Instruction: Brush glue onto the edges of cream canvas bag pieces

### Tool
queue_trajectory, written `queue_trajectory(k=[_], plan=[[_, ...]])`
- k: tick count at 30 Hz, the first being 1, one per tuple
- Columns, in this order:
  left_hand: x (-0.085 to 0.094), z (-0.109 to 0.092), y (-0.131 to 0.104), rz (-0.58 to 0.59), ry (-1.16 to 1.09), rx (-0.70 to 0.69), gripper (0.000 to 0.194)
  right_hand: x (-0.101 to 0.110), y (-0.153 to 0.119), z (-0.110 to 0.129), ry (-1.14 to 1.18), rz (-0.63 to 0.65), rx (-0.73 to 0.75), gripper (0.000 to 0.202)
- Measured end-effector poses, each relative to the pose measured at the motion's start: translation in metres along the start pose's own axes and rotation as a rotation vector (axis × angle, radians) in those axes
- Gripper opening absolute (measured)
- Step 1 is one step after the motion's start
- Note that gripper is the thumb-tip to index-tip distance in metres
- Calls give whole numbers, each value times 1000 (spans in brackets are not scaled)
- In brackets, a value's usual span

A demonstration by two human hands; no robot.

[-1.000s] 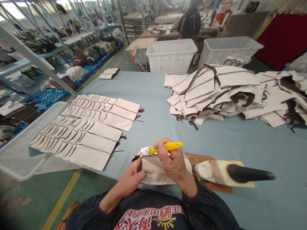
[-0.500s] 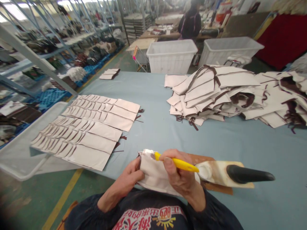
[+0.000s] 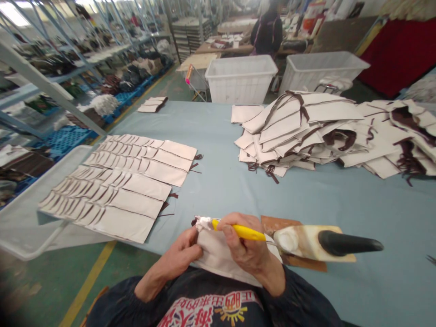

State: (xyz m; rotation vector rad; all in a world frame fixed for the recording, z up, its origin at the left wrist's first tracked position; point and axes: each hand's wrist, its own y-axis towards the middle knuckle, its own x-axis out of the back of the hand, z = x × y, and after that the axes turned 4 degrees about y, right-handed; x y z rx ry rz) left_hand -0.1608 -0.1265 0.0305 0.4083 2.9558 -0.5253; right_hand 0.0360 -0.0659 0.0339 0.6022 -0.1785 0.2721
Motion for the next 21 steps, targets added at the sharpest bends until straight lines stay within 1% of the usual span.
queue_trajectory(k=[2,3,6,7,9,11,13,15,17,19,21], plan=[[3,1,0,-23,132,-66,47,-3,-2,-4,18,-29,-24,35],[4,3,-1,-50,231,-97,43,-4,-4,-6,33,-52,-34,34],[8,11,-4,-165,650,-202,19,2,-12,-8,72,-158,-30,28],[8,14,-5,-197,796,-257,15,6,-14,-7,85,-199,-26,26],[10,21,-5,-222,1020,-401,20,13,-17,-2,101,-245,-37,23],[11,27,-2,-208,1164,-543,23,20,-16,5,77,-212,-77,24],[13,32,2,-197,1269,-630,25,22,-11,12,8,-129,-100,25],[14,37,7,-190,1339,-669,28,22,-4,19,-76,-63,-76,24],[15,42,10,-176,1366,-688,30,18,1,24,-150,-28,-14,22],[15,48,12,-165,1364,-699,30,12,1,28,-185,6,27,22],[15,52,12,-173,1347,-712,29,8,-5,28,-173,42,13,24]])
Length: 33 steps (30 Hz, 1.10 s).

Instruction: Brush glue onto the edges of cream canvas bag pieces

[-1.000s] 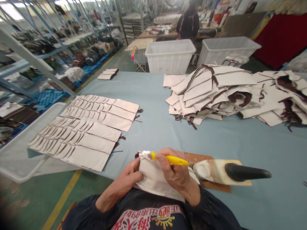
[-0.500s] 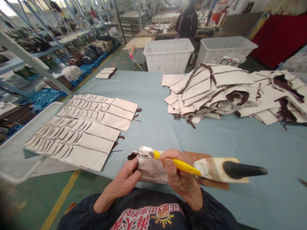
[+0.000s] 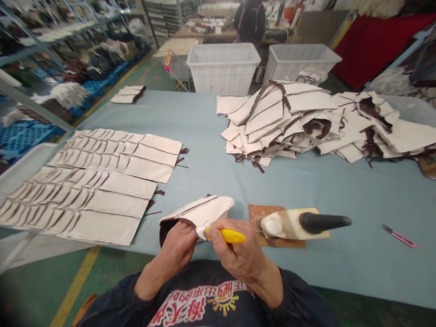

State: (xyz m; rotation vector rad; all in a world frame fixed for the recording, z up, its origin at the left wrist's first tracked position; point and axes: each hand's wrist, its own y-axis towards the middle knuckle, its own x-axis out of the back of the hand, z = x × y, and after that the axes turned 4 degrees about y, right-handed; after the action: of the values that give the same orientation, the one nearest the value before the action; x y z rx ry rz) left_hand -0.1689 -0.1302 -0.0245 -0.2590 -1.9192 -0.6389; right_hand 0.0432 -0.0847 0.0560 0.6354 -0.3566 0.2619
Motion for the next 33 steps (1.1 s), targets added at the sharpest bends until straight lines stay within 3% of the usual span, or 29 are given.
queue_trajectory(k=[3,7,13,18,23,29,33], plan=[[-2,-1,-1,-42,-24,-1,30,-1,-13,-6,96,-9,-150,29],[-3,-3,0,-86,-48,2,35,1,-22,-17,181,-200,-348,34],[-9,-1,-4,-27,-98,36,35,-10,-27,-13,261,-34,-345,35],[-9,-1,-3,-23,-81,43,35,-8,-29,-20,238,-178,-442,39],[-9,-1,-1,-13,-128,43,39,-11,-28,-18,370,-83,-511,42],[-8,0,6,20,-79,35,38,-16,-20,-33,456,-297,-684,51],[-14,3,7,82,-92,46,31,-20,-26,-42,559,-204,-824,58]])
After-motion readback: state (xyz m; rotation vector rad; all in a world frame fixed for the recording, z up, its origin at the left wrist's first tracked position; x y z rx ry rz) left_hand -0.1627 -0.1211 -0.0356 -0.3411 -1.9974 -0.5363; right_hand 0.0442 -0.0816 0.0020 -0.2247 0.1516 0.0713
